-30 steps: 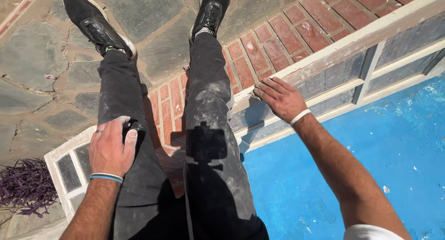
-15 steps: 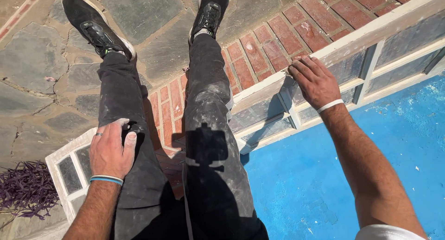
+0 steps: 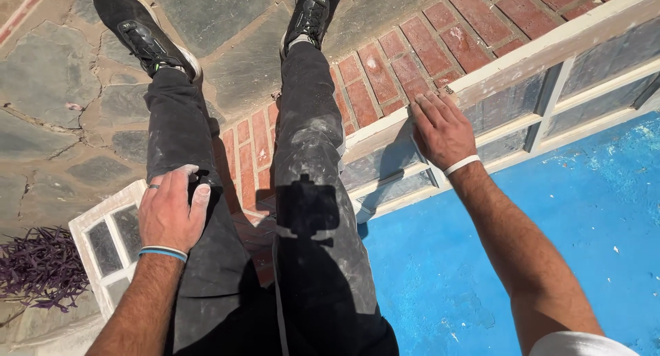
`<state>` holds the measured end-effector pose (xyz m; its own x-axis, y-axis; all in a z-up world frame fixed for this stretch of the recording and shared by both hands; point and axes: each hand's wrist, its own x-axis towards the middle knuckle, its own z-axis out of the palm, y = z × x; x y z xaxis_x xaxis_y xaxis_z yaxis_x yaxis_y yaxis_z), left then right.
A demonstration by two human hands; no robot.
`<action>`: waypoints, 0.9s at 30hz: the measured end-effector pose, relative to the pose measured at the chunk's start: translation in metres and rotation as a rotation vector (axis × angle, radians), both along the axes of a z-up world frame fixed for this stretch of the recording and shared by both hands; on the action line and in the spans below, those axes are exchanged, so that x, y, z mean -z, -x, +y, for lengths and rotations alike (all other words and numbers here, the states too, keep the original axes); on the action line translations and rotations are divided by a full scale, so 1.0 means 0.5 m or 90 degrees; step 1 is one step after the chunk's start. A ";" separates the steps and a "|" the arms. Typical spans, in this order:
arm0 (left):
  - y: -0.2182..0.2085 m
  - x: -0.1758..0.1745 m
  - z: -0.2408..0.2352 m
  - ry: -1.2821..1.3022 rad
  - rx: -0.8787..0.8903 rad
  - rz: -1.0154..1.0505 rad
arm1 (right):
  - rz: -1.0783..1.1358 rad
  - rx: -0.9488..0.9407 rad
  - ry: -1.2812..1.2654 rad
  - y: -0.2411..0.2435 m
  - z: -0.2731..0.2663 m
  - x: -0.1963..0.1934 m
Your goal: Sanding the wooden frame of a window using sandpaper.
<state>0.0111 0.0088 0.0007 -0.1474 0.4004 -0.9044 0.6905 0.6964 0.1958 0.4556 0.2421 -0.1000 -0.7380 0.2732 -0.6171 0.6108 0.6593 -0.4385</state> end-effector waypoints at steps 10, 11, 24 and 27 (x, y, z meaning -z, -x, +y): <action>-0.004 0.007 0.020 0.023 0.024 0.005 | 0.008 -0.190 0.098 0.005 -0.016 0.027; -0.004 0.007 0.021 0.018 0.027 0.006 | -0.007 -0.214 0.111 -0.006 -0.004 0.034; -0.023 -0.030 0.095 0.094 -0.010 0.037 | 0.046 -0.227 0.114 -0.053 0.043 0.078; -0.023 -0.052 0.118 0.067 -0.102 0.084 | -0.054 -0.155 0.144 -0.125 0.220 0.095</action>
